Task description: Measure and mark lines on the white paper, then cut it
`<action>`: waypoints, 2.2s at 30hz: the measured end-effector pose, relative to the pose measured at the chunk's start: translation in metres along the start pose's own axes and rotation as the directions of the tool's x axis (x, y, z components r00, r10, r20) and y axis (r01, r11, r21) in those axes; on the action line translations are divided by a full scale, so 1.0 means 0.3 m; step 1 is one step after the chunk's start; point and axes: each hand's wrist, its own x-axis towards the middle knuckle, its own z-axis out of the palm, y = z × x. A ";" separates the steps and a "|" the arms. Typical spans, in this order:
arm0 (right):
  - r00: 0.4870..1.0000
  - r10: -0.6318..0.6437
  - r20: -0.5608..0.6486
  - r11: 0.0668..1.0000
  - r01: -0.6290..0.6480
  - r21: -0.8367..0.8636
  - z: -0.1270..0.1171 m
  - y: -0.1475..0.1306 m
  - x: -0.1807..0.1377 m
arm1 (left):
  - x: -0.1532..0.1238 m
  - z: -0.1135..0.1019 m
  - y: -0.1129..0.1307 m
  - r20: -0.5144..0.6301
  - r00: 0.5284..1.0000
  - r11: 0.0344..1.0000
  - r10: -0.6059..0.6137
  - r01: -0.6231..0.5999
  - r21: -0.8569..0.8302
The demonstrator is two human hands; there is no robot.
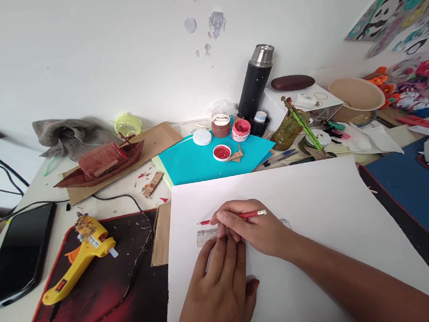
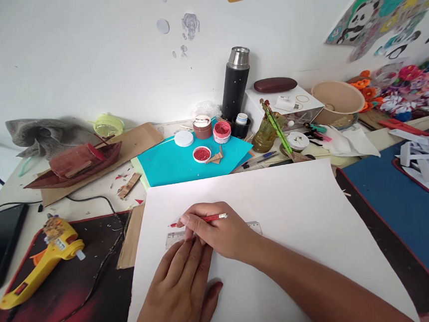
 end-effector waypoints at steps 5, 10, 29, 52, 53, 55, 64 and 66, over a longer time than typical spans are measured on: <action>1.000 0.006 -0.005 1.000 -0.006 -0.012 0.002 -0.002 -0.001 | -0.002 -0.003 0.002 0.010 1.000 1.000 0.000 0.000 0.000; 1.000 0.000 -0.006 0.999 -0.001 -0.035 0.000 -0.006 0.002 | 0.000 -0.004 0.002 0.009 1.000 1.000 0.002 -0.002 -0.003; 1.000 0.028 0.000 0.999 -0.028 -0.020 0.002 -0.010 0.004 | -0.004 0.003 0.001 -0.004 1.000 1.000 0.002 -0.002 -0.017; 0.955 0.015 -0.297 0.983 0.041 0.181 -0.151 -0.033 -0.031 | 0.004 -0.025 -0.032 0.046 0.996 0.995 0.082 -0.084 0.060; 0.949 0.006 -0.317 0.985 0.049 0.166 -0.174 -0.029 -0.037 | 0.006 -0.026 -0.032 0.041 0.996 0.995 0.083 -0.085 0.054; 0.934 -0.018 -0.357 0.988 0.071 0.139 -0.221 -0.018 -0.046 | 0.010 -0.027 -0.031 0.025 0.996 0.995 0.085 -0.087 0.052; 0.878 -0.024 -0.479 0.963 0.148 0.224 -0.305 0.025 -0.039 | 0.030 -0.035 -0.035 0.019 0.995 0.993 0.099 -0.100 0.055; 0.884 -0.019 -0.467 0.973 0.123 0.193 -0.302 0.027 -0.044 | 0.030 -0.038 -0.035 0.031 0.994 0.992 0.108 -0.110 0.064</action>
